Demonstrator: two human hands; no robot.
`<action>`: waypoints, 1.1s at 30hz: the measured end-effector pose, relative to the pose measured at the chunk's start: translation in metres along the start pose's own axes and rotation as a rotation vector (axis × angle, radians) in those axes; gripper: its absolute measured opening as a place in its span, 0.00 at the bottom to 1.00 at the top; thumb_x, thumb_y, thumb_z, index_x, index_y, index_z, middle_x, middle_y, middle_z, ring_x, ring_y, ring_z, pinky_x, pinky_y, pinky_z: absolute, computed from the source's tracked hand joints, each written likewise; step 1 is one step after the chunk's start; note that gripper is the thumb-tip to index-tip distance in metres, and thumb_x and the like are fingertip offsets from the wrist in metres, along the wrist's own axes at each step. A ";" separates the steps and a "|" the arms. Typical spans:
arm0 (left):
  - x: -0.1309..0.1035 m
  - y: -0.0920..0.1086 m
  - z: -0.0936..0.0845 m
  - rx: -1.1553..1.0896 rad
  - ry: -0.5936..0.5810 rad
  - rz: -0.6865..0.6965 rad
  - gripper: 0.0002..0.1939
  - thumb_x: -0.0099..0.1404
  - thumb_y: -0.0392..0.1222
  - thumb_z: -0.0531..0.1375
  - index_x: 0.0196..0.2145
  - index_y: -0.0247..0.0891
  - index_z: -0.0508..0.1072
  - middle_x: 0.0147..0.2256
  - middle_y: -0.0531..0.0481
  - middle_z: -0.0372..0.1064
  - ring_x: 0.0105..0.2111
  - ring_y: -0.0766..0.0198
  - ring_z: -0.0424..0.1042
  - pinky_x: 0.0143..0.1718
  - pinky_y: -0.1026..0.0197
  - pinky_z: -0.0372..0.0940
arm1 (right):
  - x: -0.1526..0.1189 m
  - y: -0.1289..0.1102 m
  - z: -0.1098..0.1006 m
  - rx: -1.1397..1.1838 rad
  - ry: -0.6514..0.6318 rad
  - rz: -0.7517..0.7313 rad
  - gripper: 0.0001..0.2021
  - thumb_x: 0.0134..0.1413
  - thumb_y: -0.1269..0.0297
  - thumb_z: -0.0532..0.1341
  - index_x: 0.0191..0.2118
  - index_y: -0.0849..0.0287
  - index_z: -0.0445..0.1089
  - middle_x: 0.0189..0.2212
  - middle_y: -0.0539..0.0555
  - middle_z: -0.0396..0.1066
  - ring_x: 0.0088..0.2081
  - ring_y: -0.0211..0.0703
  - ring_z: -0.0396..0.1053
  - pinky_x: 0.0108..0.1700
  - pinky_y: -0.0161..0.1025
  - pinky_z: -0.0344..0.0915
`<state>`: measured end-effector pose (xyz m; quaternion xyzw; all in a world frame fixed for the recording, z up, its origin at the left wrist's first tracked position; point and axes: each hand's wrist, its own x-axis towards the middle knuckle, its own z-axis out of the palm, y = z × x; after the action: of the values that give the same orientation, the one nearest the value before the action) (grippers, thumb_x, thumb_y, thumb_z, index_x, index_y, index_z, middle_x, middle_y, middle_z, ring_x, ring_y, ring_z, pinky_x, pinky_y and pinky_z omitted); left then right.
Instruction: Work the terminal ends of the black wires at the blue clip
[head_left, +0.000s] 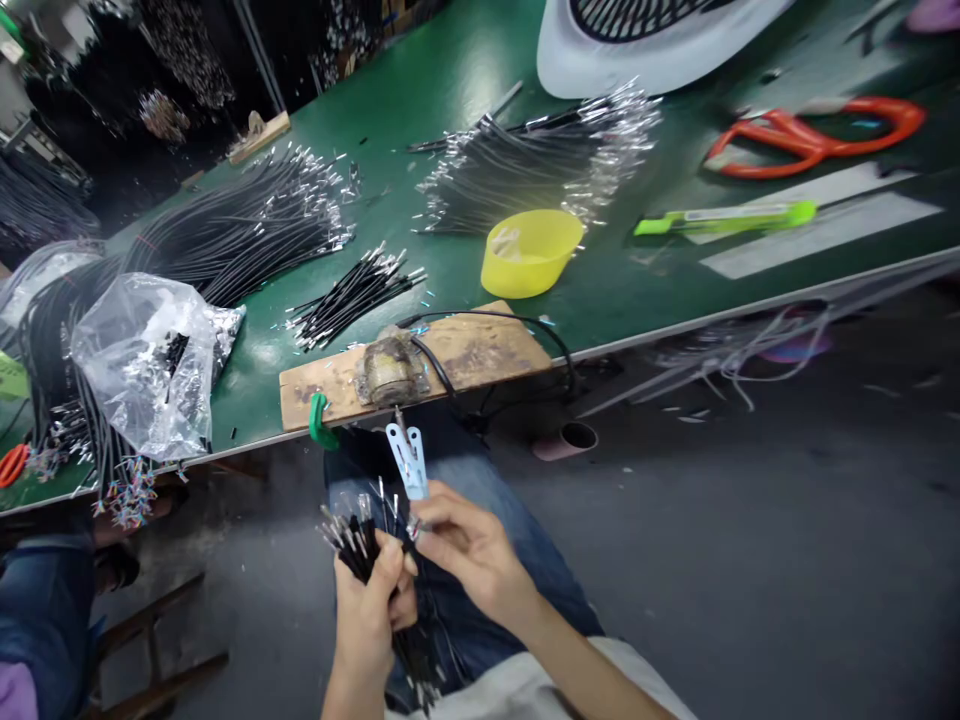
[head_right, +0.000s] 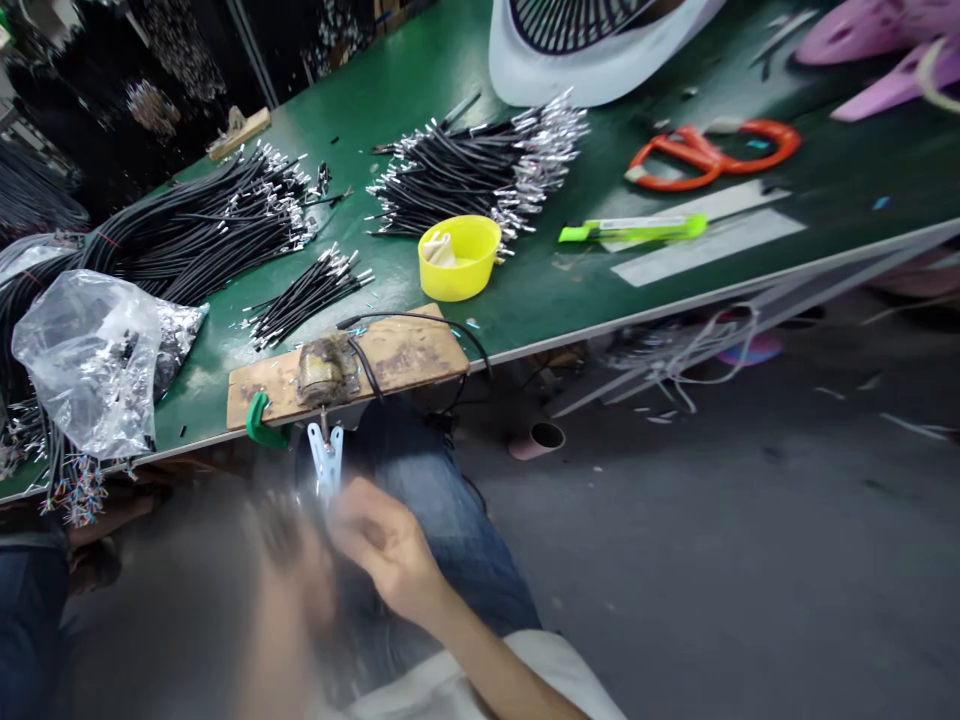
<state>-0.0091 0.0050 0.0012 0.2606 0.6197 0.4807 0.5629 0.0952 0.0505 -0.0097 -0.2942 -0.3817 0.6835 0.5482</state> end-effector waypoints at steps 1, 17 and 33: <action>0.001 0.002 -0.001 0.024 0.003 0.030 0.24 0.50 0.62 0.62 0.20 0.35 0.68 0.13 0.60 0.47 0.11 0.78 0.41 0.11 0.69 0.38 | 0.001 -0.001 -0.001 0.133 -0.060 0.119 0.11 0.43 0.55 0.66 0.22 0.58 0.71 0.21 0.50 0.62 0.25 0.39 0.58 0.29 0.37 0.56; -0.001 0.034 0.001 0.275 0.157 0.435 0.02 0.47 0.39 0.66 0.20 0.39 0.77 0.20 0.50 0.71 0.25 0.59 0.69 0.32 0.56 0.65 | 0.063 -0.042 0.002 -0.176 0.048 0.155 0.26 0.36 0.40 0.63 0.13 0.61 0.64 0.12 0.46 0.57 0.19 0.33 0.53 0.22 0.34 0.50; -0.002 0.036 0.013 0.229 0.171 0.391 0.02 0.46 0.38 0.66 0.18 0.39 0.77 0.20 0.50 0.72 0.24 0.59 0.71 0.30 0.58 0.66 | 0.043 -0.016 -0.012 0.248 0.127 0.309 0.23 0.39 0.41 0.63 0.20 0.60 0.70 0.15 0.49 0.65 0.18 0.35 0.59 0.22 0.33 0.57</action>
<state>-0.0044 0.0218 0.0358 0.3963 0.6533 0.5274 0.3714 0.1041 0.0961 -0.0018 -0.3222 -0.2095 0.7812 0.4919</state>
